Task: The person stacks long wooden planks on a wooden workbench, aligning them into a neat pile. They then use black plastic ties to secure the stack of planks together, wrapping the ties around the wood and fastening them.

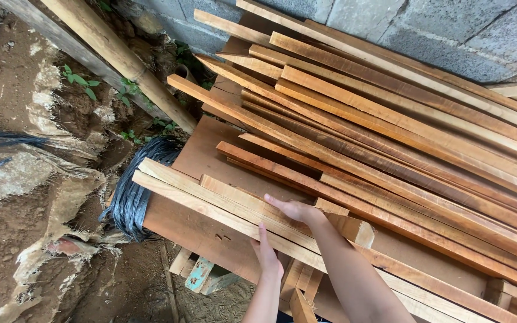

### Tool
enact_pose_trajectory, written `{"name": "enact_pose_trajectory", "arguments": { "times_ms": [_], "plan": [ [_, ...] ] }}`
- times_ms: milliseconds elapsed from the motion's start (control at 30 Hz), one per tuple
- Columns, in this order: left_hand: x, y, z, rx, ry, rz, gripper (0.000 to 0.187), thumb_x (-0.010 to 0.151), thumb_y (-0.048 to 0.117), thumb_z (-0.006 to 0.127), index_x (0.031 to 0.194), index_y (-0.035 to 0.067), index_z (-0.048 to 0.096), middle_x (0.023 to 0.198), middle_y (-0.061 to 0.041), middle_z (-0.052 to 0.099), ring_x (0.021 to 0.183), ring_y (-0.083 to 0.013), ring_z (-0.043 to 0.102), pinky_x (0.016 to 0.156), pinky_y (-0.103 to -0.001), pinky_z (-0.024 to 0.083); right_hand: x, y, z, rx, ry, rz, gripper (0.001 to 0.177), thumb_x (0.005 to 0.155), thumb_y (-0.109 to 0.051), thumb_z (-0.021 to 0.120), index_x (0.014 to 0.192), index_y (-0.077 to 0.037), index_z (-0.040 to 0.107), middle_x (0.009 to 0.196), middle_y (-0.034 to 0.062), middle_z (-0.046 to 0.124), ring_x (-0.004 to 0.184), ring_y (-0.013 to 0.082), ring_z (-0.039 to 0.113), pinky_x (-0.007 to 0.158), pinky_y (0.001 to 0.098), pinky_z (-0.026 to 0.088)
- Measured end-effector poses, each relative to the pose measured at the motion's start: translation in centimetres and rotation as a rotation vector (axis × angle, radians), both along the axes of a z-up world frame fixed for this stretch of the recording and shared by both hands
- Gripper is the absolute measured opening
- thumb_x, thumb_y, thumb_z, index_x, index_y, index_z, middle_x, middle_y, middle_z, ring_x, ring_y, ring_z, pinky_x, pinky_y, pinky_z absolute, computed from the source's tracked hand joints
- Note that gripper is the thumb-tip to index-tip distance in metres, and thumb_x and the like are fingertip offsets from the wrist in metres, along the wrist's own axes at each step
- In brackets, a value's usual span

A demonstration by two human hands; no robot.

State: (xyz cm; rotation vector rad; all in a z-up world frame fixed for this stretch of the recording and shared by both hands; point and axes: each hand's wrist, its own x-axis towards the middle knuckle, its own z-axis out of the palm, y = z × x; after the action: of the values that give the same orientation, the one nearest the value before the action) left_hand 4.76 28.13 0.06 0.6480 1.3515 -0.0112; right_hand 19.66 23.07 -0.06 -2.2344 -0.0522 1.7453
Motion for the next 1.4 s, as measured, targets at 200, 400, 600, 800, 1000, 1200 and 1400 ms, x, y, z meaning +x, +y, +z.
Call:
{"name": "enact_pose_trajectory", "arguments": {
  "times_ms": [200, 400, 600, 800, 1000, 1200, 1400],
  "plan": [
    [0.5, 1.0, -0.2, 0.06, 0.036, -0.04, 0.119, 0.084, 0.054, 0.068, 0.159, -0.002, -0.006, 0.166, -0.026, 0.015, 0.153, -0.0335, 0.027, 0.125, -0.043, 0.026, 0.9, -2.2, -8.7, 0.076, -0.045, -0.058, 0.073, 0.094, -0.053, 0.04, 0.14, 0.001, 0.057, 0.155, 0.0095, 0.051, 0.14, 0.0298, 0.051, 0.117, 0.0432, 0.039],
    [0.7, 1.1, 0.6, 0.086, -0.056, 0.054, 0.094, 0.085, 0.047, 0.068, 0.154, 0.0, 0.024, 0.152, -0.02, 0.045, 0.139, -0.0278, 0.05, 0.117, -0.039, 0.039, 1.6, -1.6, -7.2, 0.044, 0.022, 0.05, 0.069, 0.094, -0.052, 0.037, 0.147, -0.011, 0.052, 0.159, 0.002, 0.048, 0.143, 0.029, 0.048, 0.119, 0.0481, 0.037],
    [0.4, 1.3, 1.0, 0.041, -0.124, 0.114, 0.076, 0.088, 0.039, 0.067, 0.146, 0.001, 0.037, 0.145, -0.019, 0.053, 0.132, -0.0253, 0.055, 0.111, -0.036, 0.043, 1.6, -1.3, -5.8, -0.033, 0.019, 0.006, 0.07, 0.094, -0.053, 0.04, 0.149, -0.012, 0.051, 0.161, 0.0021, 0.044, 0.147, 0.0293, 0.044, 0.121, 0.0479, 0.036],
    [0.4, 1.8, 3.5, -0.247, -0.192, 0.185, 0.106, 0.081, 0.084, 0.016, 0.163, 0.017, 0.015, 0.17, -0.014, 0.023, 0.157, -0.0385, 0.017, 0.124, -0.062, 0.02, 0.8, -1.6, -7.6, 0.057, -0.122, -0.025, 0.06, 0.095, -0.044, 0.045, 0.134, -0.002, 0.063, 0.15, 0.0086, 0.058, 0.135, 0.0304, 0.056, 0.115, 0.044, 0.043],
    [-0.4, 1.3, 2.2, -0.51, -0.139, 0.4, 0.088, 0.097, 0.071, 0.027, 0.158, 0.01, 0.041, 0.159, -0.024, 0.044, 0.145, -0.0393, 0.043, 0.115, -0.052, 0.035, -1.8, -0.7, 2.9, 0.19, -0.411, -0.136, 0.079, 0.088, -0.071, 0.046, 0.128, -0.007, 0.069, 0.115, 0.0114, 0.077, 0.099, 0.0274, 0.075, 0.09, 0.0383, 0.058],
    [-0.9, 0.3, -1.5, -0.541, -0.251, 0.416, 0.066, 0.103, 0.055, 0.026, 0.148, 0.015, 0.053, 0.144, -0.016, 0.059, 0.128, -0.0311, 0.056, 0.1, -0.045, 0.043, -5.5, -3.0, 0.5, 0.311, -0.933, 0.184, 0.077, 0.081, -0.074, 0.066, 0.125, -0.012, 0.065, 0.091, 0.0096, 0.076, 0.074, 0.0289, 0.074, 0.064, 0.0375, 0.057],
    [0.1, -0.4, -1.3, -0.421, -0.11, 0.349, 0.07, 0.102, 0.057, 0.028, 0.149, 0.011, 0.052, 0.146, -0.018, 0.058, 0.13, -0.0326, 0.055, 0.106, -0.046, 0.042, -0.9, -2.6, -2.3, 0.127, -0.143, -0.114, 0.091, 0.081, -0.092, 0.042, 0.126, -0.019, 0.07, 0.14, 0.0112, 0.066, 0.14, 0.0292, 0.053, 0.119, 0.0409, 0.04]
  ]
}}
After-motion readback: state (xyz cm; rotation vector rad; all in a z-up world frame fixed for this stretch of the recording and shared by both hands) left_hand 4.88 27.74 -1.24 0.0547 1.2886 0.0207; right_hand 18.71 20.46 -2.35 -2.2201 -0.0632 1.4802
